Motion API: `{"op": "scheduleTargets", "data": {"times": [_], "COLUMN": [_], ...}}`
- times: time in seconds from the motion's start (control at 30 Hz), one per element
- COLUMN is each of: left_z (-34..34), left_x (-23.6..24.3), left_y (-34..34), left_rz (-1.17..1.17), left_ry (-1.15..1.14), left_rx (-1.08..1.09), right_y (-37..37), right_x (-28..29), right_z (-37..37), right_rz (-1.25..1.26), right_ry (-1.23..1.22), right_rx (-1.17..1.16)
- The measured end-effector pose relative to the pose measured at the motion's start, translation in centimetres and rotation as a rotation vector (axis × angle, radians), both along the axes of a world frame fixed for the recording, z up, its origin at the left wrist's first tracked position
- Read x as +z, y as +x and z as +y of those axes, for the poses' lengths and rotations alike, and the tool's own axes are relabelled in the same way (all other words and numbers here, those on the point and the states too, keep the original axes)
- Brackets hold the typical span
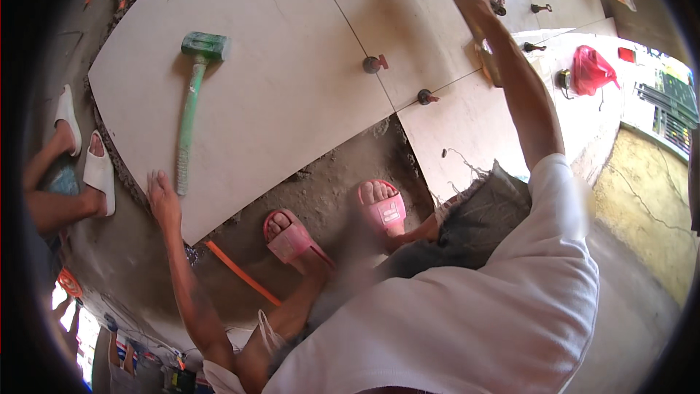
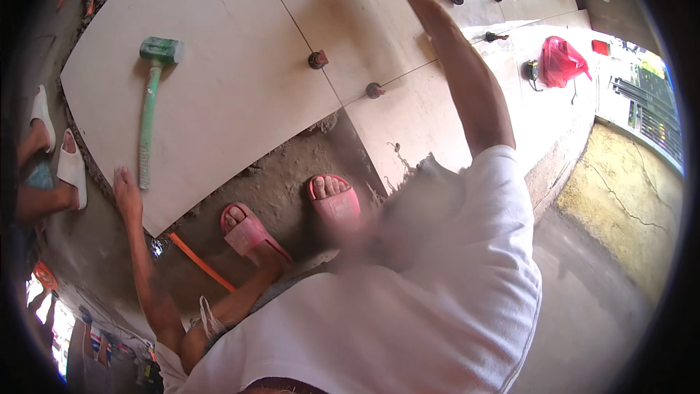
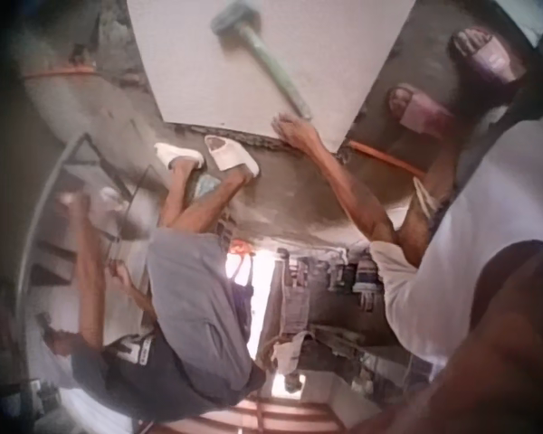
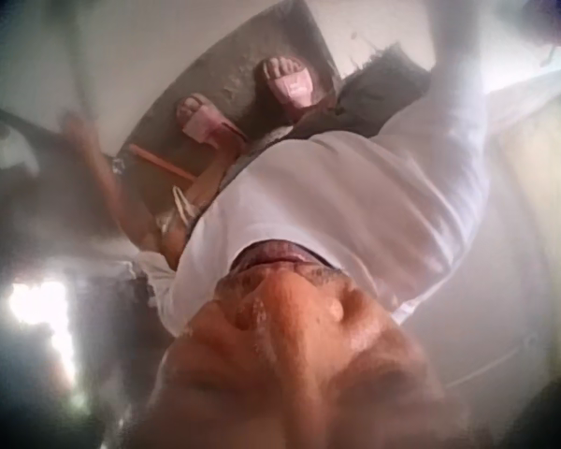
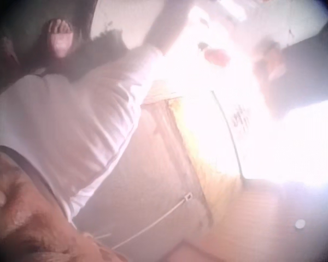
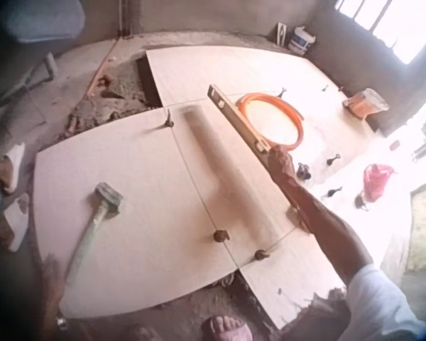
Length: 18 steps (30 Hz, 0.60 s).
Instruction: The person installs floor tiles by inserting tile leveling clips between the tiles, positioning a tile, tapping it with a mallet, and checking alignment with a spirit level.
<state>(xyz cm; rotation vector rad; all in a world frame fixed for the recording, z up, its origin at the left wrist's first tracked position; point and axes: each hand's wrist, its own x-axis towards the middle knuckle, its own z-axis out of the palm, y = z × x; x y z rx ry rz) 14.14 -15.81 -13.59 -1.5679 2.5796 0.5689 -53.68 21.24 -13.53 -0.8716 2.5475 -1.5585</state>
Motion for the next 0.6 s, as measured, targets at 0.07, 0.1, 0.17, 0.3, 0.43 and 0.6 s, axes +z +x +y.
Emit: {"op": "scheduleTargets", "data": {"times": [0.07, 0.1, 0.17, 0.3, 0.43, 0.6], "left_z": [0.1, 0.0, -0.1, -0.1, 2.8, 5.7], "left_x": [-0.2, -0.2, -0.1, 0.9, 2.1, 3.4], "left_y": [-0.3, -0.4, -0.6, -0.9, -1.3, -3.0], "left_rz": [-0.114, -0.11, -0.096, -0.018, 0.153, 0.054], "left_ry": [-0.068, -0.072, -0.026, 0.069, 0.122, 0.062], "left_rx": [-0.041, -0.065, 0.021, -0.026, -0.073, -0.14], "right_y": [-0.1, 0.0, 1.4, 5.0, 7.5, 10.9], "right_x": [1.8, 2.9, 4.6, 7.6, 10.1, 12.0], "right_z": [0.5, 0.6, -0.3, -3.9, -6.6, -9.8], "right_rz": [0.631, 0.804, 0.741, 0.622, 0.562, 0.663], "right_ry": [0.567, 0.57, 0.477, 0.189, 0.178, 0.324], "right_rx": [-0.01, 0.076, 0.073, 0.173, 0.331, 0.381]}}
